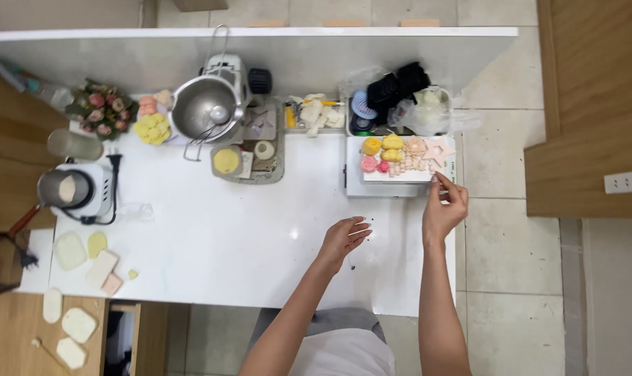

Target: The person places small flower-shaped wax pieces onto a tray, picks up and repositions white oval wax bars on the table, stirs a pot of melting wax on a hot plate with a stick, and wipes the table surface with a tissue.

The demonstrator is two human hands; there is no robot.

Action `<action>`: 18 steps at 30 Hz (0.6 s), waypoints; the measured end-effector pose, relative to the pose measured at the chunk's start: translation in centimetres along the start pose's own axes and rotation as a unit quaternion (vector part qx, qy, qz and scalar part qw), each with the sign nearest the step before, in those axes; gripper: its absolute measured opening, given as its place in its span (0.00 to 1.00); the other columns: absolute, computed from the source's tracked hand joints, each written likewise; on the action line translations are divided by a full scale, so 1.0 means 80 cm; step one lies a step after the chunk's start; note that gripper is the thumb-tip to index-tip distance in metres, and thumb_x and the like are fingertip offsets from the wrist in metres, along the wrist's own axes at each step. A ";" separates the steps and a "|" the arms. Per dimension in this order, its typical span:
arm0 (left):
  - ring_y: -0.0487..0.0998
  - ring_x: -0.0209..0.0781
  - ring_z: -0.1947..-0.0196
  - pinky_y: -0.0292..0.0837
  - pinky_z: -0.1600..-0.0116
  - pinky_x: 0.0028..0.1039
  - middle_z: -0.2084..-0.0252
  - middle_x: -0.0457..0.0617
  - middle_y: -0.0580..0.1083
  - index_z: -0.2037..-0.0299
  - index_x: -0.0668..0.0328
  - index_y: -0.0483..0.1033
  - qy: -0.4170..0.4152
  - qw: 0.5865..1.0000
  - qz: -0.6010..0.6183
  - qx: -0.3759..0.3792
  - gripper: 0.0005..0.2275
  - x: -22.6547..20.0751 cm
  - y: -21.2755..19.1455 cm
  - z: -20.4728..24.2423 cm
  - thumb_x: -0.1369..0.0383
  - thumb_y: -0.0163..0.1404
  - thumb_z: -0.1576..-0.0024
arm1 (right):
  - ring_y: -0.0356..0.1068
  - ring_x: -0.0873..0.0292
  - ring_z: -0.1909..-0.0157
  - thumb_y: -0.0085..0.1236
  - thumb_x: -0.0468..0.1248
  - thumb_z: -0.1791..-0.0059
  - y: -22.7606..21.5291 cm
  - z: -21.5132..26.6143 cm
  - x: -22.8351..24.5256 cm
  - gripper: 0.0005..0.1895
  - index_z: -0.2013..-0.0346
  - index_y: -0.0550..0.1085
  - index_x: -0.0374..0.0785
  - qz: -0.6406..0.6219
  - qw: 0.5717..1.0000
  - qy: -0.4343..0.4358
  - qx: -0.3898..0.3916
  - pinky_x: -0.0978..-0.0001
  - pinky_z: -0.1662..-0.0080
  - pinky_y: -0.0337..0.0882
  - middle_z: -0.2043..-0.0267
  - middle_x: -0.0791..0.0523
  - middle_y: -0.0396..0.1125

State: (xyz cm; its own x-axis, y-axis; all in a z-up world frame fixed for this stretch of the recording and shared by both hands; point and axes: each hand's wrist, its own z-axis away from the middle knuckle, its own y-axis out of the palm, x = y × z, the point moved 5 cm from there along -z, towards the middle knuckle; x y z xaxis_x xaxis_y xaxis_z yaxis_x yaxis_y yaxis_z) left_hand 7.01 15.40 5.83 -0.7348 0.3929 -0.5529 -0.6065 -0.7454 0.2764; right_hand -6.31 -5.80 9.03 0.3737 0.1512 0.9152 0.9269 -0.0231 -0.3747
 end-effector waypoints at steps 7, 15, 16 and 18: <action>0.78 0.41 0.43 0.72 0.38 0.28 0.44 0.53 0.76 0.39 0.66 0.70 0.056 0.995 0.078 -0.032 0.20 0.021 -0.078 0.048 0.60 0.43 0.35 | 0.62 0.66 0.66 0.64 0.29 0.45 0.008 -0.001 -0.034 0.09 0.51 0.84 0.37 0.013 0.997 -0.075 0.021 0.75 0.63 0.67 0.59 0.58 0.65; 0.79 0.42 0.42 0.75 0.40 0.26 0.46 0.52 0.78 0.43 0.65 0.74 0.073 0.973 0.159 -0.149 0.17 0.099 -0.244 0.127 0.61 0.48 0.35 | 0.67 0.63 0.64 0.61 0.30 0.36 0.032 0.081 0.014 0.16 0.66 0.74 0.24 -0.039 0.984 -0.135 0.112 0.71 0.58 0.72 0.64 0.53 0.70; 0.79 0.42 0.42 0.75 0.40 0.26 0.46 0.52 0.78 0.43 0.65 0.74 0.078 0.970 0.170 -0.158 0.17 0.124 -0.270 0.116 0.61 0.48 0.35 | 0.67 0.63 0.64 0.61 0.30 0.36 0.042 0.100 0.042 0.16 0.66 0.74 0.24 -0.045 0.981 -0.140 0.125 0.71 0.58 0.72 0.64 0.53 0.70; 0.82 0.59 0.41 0.72 0.49 0.34 0.65 0.63 0.68 0.47 0.85 0.70 0.078 0.930 0.320 -0.162 0.29 0.180 -0.316 0.087 0.51 0.43 0.25 | 0.71 0.65 0.63 0.53 0.32 0.35 0.060 0.141 0.091 0.12 0.59 0.75 0.25 -0.064 0.962 -0.129 0.230 0.74 0.59 0.73 0.63 0.54 0.73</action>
State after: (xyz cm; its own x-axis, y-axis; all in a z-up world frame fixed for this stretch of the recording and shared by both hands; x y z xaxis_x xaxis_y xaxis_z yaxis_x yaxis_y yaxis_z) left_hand 9.68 43.62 -3.65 -0.8460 -0.2506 -0.4705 0.0813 -0.9329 0.3508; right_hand 0.45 6.31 12.26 0.1807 0.3655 0.9131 0.8289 0.4431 -0.3414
